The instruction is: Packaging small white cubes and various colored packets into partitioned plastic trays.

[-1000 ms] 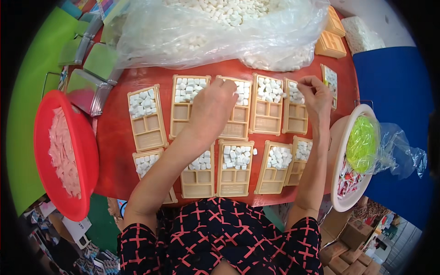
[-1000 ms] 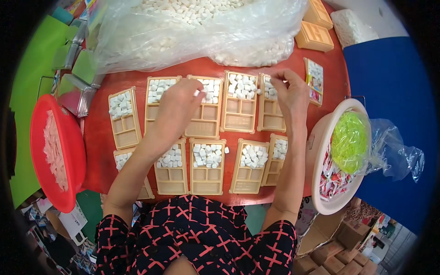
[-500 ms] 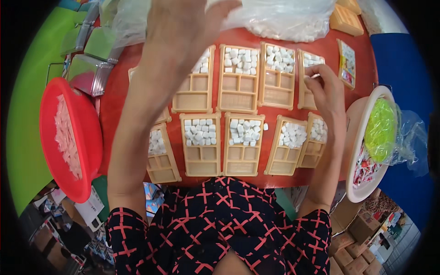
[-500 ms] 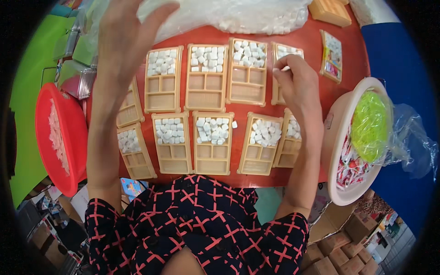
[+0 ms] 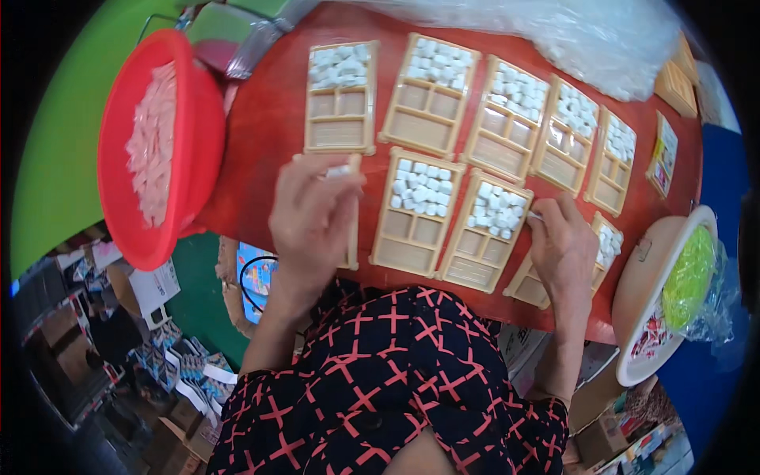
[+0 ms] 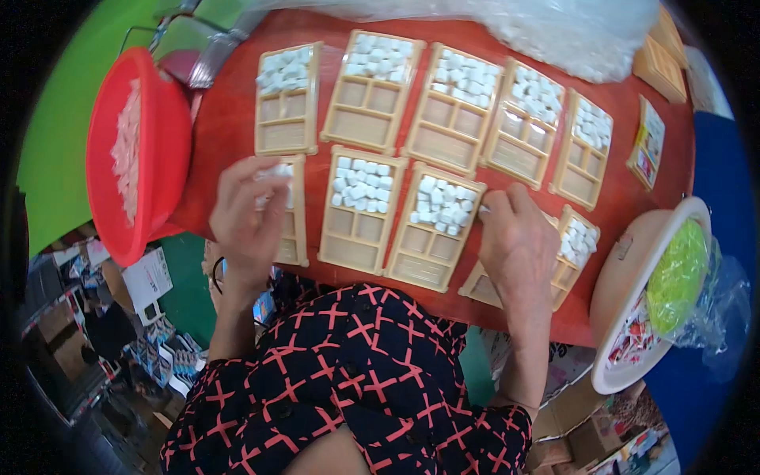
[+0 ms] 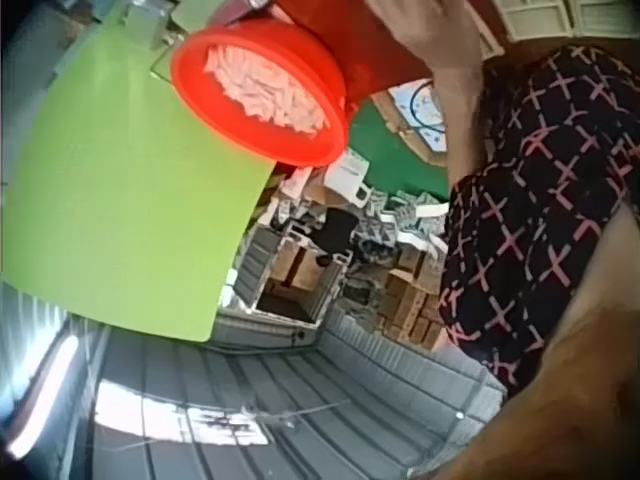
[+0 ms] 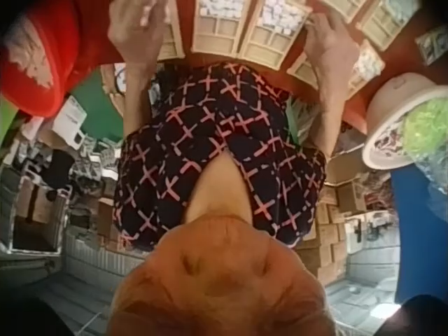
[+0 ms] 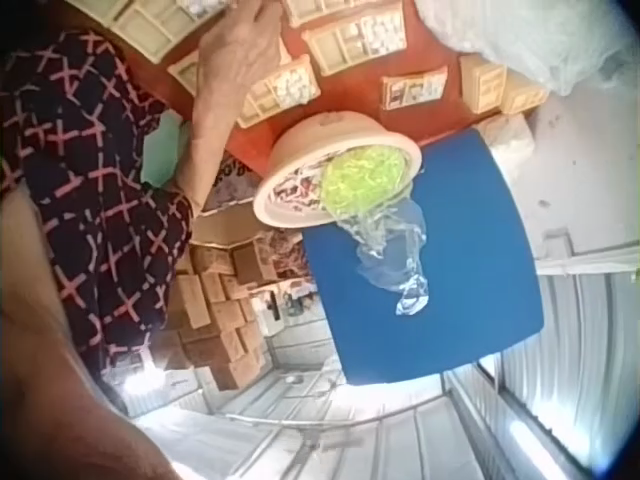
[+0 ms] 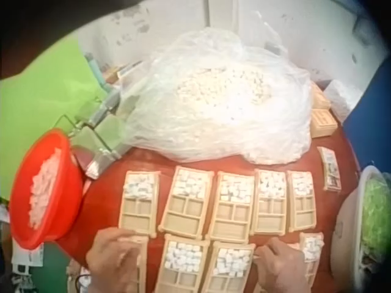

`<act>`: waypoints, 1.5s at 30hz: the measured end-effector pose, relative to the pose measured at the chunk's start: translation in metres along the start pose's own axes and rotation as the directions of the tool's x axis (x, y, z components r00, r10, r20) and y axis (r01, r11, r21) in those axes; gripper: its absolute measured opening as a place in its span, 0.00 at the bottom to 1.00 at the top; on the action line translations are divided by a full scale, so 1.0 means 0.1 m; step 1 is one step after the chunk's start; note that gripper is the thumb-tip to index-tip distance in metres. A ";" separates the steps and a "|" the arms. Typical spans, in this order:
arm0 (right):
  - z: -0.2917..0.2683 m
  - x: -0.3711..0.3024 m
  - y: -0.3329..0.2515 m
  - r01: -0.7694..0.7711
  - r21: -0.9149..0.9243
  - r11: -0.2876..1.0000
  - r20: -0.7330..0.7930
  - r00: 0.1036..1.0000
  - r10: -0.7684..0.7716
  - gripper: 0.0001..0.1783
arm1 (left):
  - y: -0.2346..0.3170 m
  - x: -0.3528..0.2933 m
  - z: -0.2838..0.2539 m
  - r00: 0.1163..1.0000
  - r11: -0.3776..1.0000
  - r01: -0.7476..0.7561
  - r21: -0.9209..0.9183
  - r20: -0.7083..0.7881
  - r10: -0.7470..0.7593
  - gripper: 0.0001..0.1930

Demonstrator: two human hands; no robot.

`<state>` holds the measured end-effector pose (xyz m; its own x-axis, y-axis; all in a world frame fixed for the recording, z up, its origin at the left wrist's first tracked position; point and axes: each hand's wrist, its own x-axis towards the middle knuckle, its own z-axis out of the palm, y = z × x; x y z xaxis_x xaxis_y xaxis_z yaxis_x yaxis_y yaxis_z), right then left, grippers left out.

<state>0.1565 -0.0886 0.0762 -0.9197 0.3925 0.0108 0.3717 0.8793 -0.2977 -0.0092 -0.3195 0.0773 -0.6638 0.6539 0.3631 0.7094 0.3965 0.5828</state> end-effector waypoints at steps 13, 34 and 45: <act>-0.22 0.14 -0.38 0.017 0.442 0.897 0.019 0.999 -0.028 0.05 | -0.37 -0.76 -0.34 0.848 0.861 0.474 -0.185 -0.166 -0.503 0.07; 0.20 0.10 -0.62 -0.044 0.515 0.856 -0.141 0.981 0.135 0.08 | -0.32 -0.59 -0.14 0.957 0.977 0.196 -0.083 -0.199 -0.209 0.12; 0.19 -0.35 -0.34 -0.212 0.486 0.848 -0.141 0.939 0.315 0.08 | 0.07 -0.47 0.36 0.961 0.930 -0.253 -0.265 0.046 0.274 0.13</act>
<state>0.1738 -0.1377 0.0679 -0.7282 0.6835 0.0506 0.4487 0.5312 -0.7187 0.0354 -0.3242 0.0376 -0.4322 0.7663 0.4754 0.7651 0.0326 0.6431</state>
